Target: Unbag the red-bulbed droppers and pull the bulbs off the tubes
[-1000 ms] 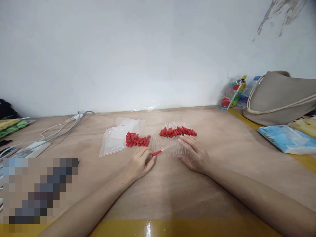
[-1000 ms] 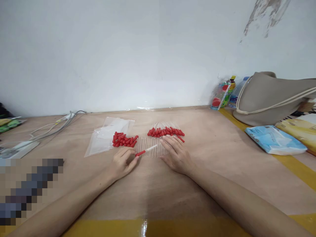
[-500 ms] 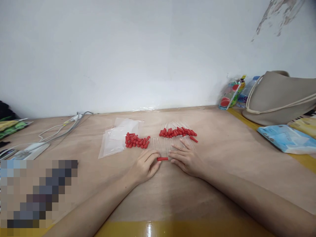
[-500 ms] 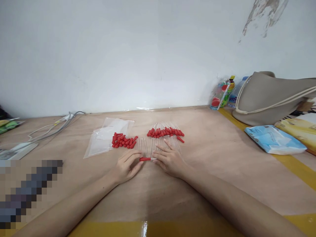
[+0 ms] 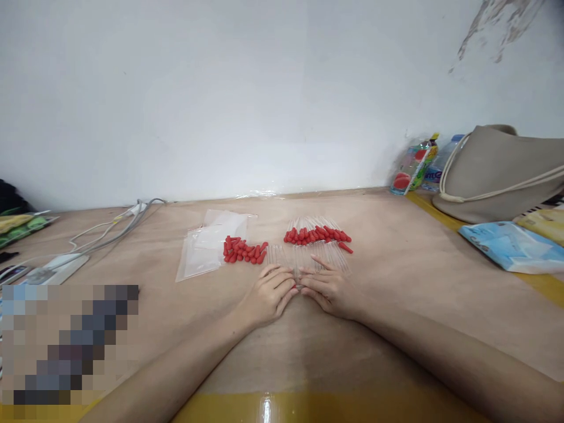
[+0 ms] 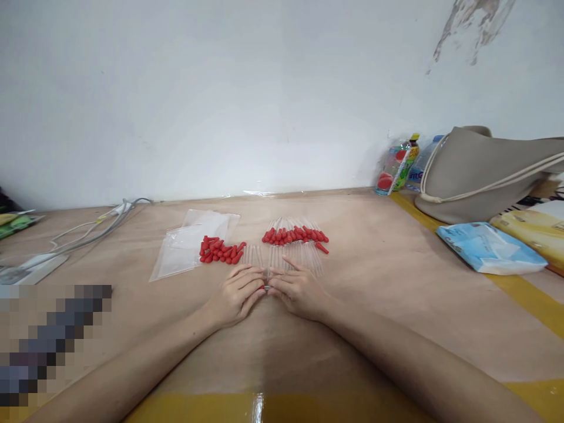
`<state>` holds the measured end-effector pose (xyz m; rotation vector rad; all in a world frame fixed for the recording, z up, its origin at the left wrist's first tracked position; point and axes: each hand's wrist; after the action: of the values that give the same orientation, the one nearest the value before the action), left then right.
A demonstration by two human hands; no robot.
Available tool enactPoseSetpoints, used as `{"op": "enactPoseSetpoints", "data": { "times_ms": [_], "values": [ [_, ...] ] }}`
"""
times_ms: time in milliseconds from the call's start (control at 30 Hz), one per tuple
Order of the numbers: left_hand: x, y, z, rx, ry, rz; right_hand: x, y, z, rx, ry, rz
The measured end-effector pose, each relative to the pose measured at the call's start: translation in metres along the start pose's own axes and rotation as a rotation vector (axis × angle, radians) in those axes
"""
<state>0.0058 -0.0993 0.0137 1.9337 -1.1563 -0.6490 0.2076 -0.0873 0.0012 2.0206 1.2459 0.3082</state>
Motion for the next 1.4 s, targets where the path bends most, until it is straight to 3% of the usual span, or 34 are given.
{"op": "enactPoseSetpoints", "data": {
  "times_ms": [500,767,967,1133,1233,1400],
  "values": [
    [0.001,0.009,0.008,-0.098,-0.062,0.004,0.003,0.003,0.01,0.032,0.129,-0.019],
    [0.003,0.015,0.016,-0.029,-0.122,0.025,0.011,0.008,0.02,-0.001,0.205,-0.057],
    [-0.015,0.025,0.027,0.106,0.141,0.009,0.025,0.017,0.023,0.139,-0.069,-0.009],
    [-0.041,0.037,0.018,0.187,0.386,-0.067,0.017,0.011,0.016,0.033,-0.248,0.125],
    [-0.062,0.049,0.009,0.108,0.531,-0.117,0.015,0.006,0.006,0.001,-0.343,0.085],
    [-0.095,0.055,-0.013,-0.075,0.715,-0.178,0.014,-0.006,-0.023,0.05,-0.366,0.122]
  ]
}}
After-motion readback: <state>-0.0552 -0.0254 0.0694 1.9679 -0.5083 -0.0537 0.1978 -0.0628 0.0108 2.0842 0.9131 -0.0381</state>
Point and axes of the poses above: each hand's wrist, its own z-axis away from the middle knuckle, its own y-axis out of the back of the hand, x = y × z, and after that the axes turned 8 degrees about -y, right-handed
